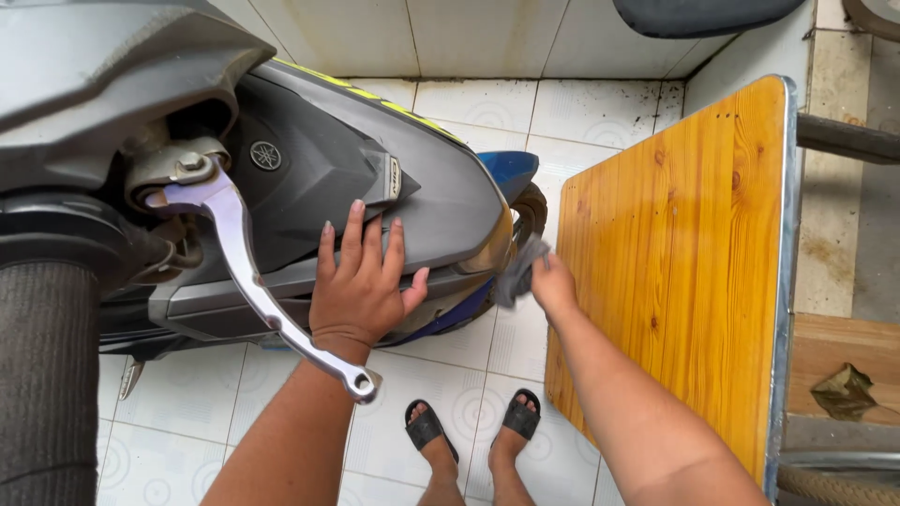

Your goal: Cleaning and wiping down various parts of a motorcycle using a cloth.

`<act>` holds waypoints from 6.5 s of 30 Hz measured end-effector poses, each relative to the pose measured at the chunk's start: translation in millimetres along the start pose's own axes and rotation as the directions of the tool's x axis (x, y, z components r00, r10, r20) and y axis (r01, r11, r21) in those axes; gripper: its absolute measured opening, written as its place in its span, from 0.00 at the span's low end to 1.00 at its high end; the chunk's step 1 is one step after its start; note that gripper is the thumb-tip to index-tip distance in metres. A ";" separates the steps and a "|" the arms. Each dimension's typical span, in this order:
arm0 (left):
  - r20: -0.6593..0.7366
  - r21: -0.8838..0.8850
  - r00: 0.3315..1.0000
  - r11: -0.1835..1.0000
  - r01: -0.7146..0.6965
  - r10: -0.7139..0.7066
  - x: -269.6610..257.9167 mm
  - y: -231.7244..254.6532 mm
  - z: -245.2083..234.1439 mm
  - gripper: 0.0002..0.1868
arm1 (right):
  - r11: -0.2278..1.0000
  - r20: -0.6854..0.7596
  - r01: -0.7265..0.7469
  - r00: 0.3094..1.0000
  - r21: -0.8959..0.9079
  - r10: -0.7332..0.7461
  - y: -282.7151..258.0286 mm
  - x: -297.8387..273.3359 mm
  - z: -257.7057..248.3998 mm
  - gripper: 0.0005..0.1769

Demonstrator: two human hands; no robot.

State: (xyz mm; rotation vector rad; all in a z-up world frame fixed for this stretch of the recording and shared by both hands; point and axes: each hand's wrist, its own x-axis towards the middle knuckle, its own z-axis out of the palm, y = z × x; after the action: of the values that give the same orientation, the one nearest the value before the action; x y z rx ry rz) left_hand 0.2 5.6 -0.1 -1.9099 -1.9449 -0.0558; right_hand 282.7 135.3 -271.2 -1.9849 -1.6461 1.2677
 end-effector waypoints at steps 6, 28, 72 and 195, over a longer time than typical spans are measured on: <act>0.055 0.042 0.998 0.999 0.006 -0.008 5.4 3.4 -6.4 0.32 | 0.848 -0.006 0.372 0.917 0.378 -0.399 -147.7 -20.7 -23.8 0.24; 0.103 0.160 0.995 0.987 -0.011 -0.005 17.9 18.4 -18.2 0.31 | 0.793 0.055 0.603 0.792 0.087 -0.608 -162.7 -121.1 -27.8 0.22; -0.024 -0.011 1.000 1.000 0.005 -0.006 -1.3 -0.4 -1.0 0.33 | 0.556 -0.030 0.818 0.558 -0.150 -0.829 -193.0 -86.8 -35.7 0.11; 0.467 -0.746 0.738 0.230 0.625 -0.488 -252.0 -115.3 68.8 0.12 | 0.040 -0.048 0.704 0.009 -0.709 -0.999 -224.9 -251.6 162.6 0.52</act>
State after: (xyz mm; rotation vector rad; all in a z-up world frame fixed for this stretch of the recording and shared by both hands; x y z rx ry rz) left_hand -135.2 -218.9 -113.1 -1.4710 -2.9662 -1.4873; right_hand 18.9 -68.7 -100.5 -0.6399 -2.2999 -0.3578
